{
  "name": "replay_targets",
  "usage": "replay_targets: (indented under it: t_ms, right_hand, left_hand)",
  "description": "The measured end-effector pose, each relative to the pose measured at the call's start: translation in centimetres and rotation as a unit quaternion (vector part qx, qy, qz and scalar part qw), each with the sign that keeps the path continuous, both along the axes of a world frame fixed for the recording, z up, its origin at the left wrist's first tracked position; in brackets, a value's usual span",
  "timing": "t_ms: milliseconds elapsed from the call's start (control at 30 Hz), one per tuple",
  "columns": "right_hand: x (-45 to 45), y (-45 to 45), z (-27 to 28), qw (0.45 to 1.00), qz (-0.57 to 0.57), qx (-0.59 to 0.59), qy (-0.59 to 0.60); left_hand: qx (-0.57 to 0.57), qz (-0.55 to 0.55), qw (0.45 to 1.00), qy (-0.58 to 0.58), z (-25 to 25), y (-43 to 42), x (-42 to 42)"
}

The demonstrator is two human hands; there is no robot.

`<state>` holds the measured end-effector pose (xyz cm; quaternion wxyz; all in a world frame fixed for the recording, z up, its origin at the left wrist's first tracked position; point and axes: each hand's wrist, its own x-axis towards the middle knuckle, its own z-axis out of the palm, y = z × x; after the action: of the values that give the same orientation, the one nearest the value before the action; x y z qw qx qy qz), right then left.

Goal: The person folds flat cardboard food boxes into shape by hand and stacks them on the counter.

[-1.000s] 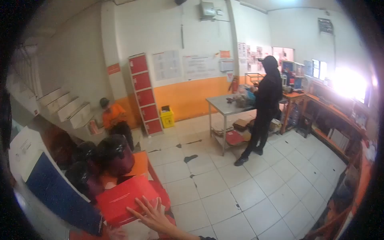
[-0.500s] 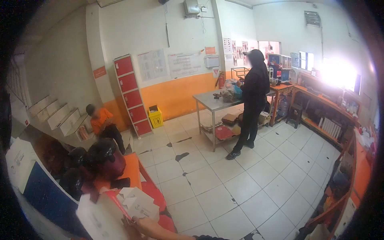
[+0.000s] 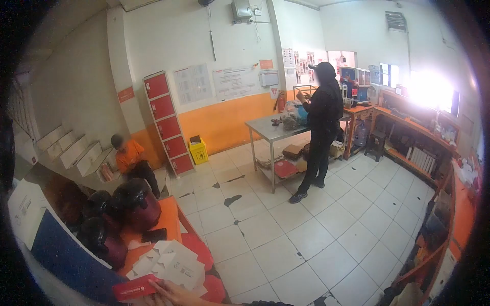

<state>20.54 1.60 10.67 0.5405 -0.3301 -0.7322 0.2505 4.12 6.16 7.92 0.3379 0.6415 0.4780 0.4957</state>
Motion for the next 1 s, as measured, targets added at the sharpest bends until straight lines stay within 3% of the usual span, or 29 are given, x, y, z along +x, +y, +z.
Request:
replay_targets:
  t_ms: [100,133,233,267,333,467,600,667,800,867,967,1000]
  right_hand:
    - [0.3,0.1,1.3,0.966,-0.138,0.205,-0.081]
    - [0.5,-0.5,1.4,0.985,-0.112,0.045,-0.124]
    - [1.4,-0.6,2.8,0.981,-0.046,-0.161,0.104]
    - [0.9,0.0,1.8,0.975,-0.021,-0.127,0.18]
    - [1.0,0.0,1.4,0.99,-0.067,0.025,0.122]
    - [1.2,1.1,0.6,0.956,-0.143,0.257,0.025]
    - [2.0,1.3,0.5,0.939,-0.18,0.268,-0.12]
    - [2.1,-0.3,3.6,0.927,-0.194,0.256,-0.194]
    - [2.0,-0.2,3.5,0.928,-0.204,0.239,-0.2]
    - [2.6,-0.7,4.5,0.909,-0.272,0.252,-0.189]
    - [3.3,0.5,3.7,0.91,-0.334,0.179,-0.168]
    - [3.7,1.2,2.9,0.921,-0.332,0.133,-0.154]
  left_hand:
    - [0.025,0.014,0.997,-0.071,2.5,-0.5,0.0]
    - [0.033,0.015,0.996,-0.086,3.0,-0.5,0.1]
    - [0.058,0.006,0.993,-0.101,3.6,-0.9,0.9]
    - [0.069,-0.002,0.993,-0.1,3.5,-1.0,1.3]
    - [0.092,-0.025,0.991,-0.094,2.7,-1.2,2.0]
    - [0.127,-0.076,0.981,-0.123,-2.3,-1.2,1.5]
    - [0.117,-0.065,0.979,-0.154,-3.1,-1.7,1.2]
    - [0.093,-0.028,0.982,-0.16,-0.3,-2.3,1.8]
    - [0.02,0.025,0.969,-0.246,3.8,-3.4,2.8]
    - [-0.015,0.01,0.945,-0.326,5.0,-3.8,2.6]
    - [-0.111,-0.137,0.891,-0.418,4.7,-3.2,-1.2]
    - [-0.15,0.155,0.887,-0.408,9.9,-5.1,3.1]
